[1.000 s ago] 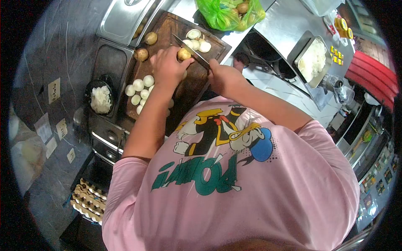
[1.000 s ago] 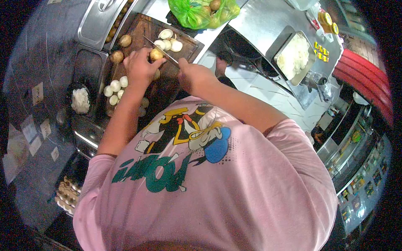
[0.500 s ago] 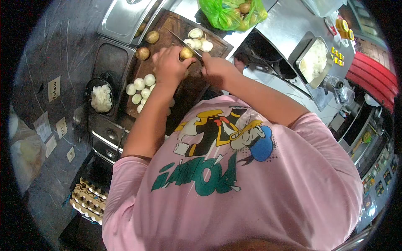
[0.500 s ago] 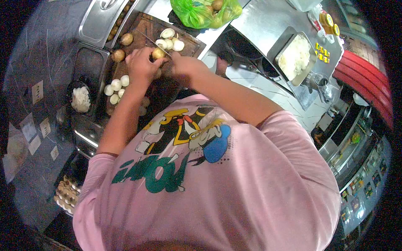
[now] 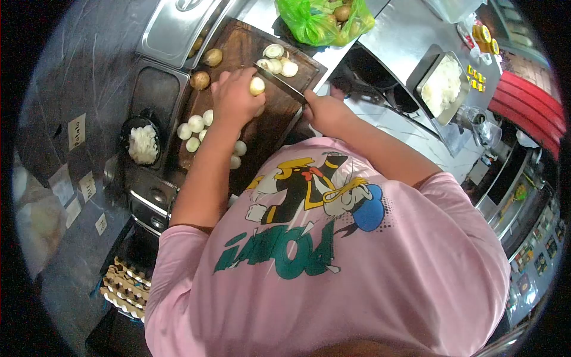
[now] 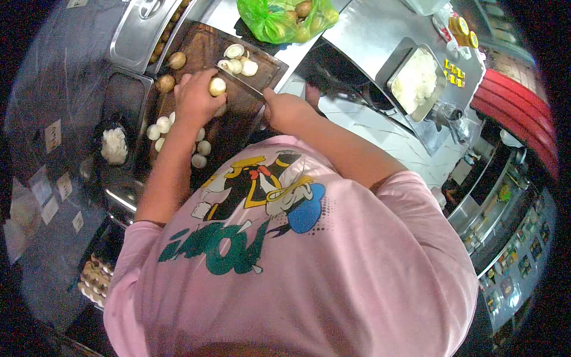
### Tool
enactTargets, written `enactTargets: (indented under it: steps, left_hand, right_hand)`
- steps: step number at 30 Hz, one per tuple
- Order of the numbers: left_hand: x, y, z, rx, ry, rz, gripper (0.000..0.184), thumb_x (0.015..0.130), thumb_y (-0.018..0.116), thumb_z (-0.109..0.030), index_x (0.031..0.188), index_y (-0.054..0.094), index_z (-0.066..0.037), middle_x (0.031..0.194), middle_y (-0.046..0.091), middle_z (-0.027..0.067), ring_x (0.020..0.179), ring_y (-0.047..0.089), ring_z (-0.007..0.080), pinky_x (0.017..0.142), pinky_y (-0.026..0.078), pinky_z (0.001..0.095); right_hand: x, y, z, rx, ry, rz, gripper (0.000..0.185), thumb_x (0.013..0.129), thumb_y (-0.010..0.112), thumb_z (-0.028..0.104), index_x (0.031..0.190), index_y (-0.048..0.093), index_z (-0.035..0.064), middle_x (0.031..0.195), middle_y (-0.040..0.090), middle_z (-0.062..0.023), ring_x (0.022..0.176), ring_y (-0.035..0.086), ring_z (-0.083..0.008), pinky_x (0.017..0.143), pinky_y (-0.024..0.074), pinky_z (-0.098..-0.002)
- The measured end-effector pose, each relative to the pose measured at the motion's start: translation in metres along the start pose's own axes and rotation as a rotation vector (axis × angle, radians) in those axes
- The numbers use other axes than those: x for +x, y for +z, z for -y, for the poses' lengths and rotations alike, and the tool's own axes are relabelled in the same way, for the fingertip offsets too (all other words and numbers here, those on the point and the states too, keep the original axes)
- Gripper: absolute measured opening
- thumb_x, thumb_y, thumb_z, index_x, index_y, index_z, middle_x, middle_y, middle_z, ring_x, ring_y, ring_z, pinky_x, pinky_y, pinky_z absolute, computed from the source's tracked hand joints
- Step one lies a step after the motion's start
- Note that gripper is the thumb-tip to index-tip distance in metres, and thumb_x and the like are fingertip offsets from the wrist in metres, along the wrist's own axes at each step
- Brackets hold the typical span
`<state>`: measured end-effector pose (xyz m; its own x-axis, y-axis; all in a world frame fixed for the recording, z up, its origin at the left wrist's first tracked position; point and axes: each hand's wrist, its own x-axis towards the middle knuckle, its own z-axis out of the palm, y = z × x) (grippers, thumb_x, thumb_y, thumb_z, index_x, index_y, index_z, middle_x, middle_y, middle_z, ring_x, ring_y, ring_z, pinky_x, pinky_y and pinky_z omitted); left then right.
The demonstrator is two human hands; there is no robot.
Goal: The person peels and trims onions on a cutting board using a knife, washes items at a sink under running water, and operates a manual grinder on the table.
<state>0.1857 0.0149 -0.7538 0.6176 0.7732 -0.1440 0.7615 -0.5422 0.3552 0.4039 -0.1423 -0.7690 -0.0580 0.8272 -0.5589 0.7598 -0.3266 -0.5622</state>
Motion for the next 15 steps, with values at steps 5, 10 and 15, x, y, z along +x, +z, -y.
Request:
enactTargets:
  steps: [5,10,15]
  left_hand:
    - [-0.001,0.000,0.008,-0.219,-0.047,0.035,0.055,0.080,0.087,-0.027,0.130,0.070,-0.012,0.121,0.074,0.0160,0.116,0.066,0.0381,0.102,0.050,0.0523]
    - [0.000,0.004,-0.002,-0.435,-0.064,-0.011,0.056,0.080,0.087,-0.019,0.130,0.066,-0.006,0.122,0.071,0.0191,0.113,0.069,0.0419,0.101,0.056,0.0475]
    - [0.000,0.018,-0.001,-0.343,0.032,-0.068,0.046,0.083,0.084,-0.016,0.124,0.066,-0.005,0.121,0.069,0.0208,0.116,0.068,0.0437,0.103,0.054,0.0505]
  right_hand:
    - [-0.004,-0.008,-0.002,0.103,0.001,-0.014,0.028,0.102,0.059,0.018,0.122,0.053,-0.0001,0.094,0.074,-0.0308,0.094,0.073,-0.0524,0.084,0.0564,-0.0630]
    - [-0.008,-0.011,0.002,0.118,-0.007,-0.098,0.025,0.102,0.061,0.016,0.119,0.051,0.0002,0.094,0.073,-0.0307,0.096,0.073,-0.0517,0.085,0.0558,-0.0622]
    - [-0.010,0.001,0.005,0.148,-0.089,-0.189,0.022,0.103,0.060,0.014,0.117,0.051,0.0015,0.087,0.072,-0.0299,0.088,0.071,-0.0527,0.080,0.0547,-0.0617]
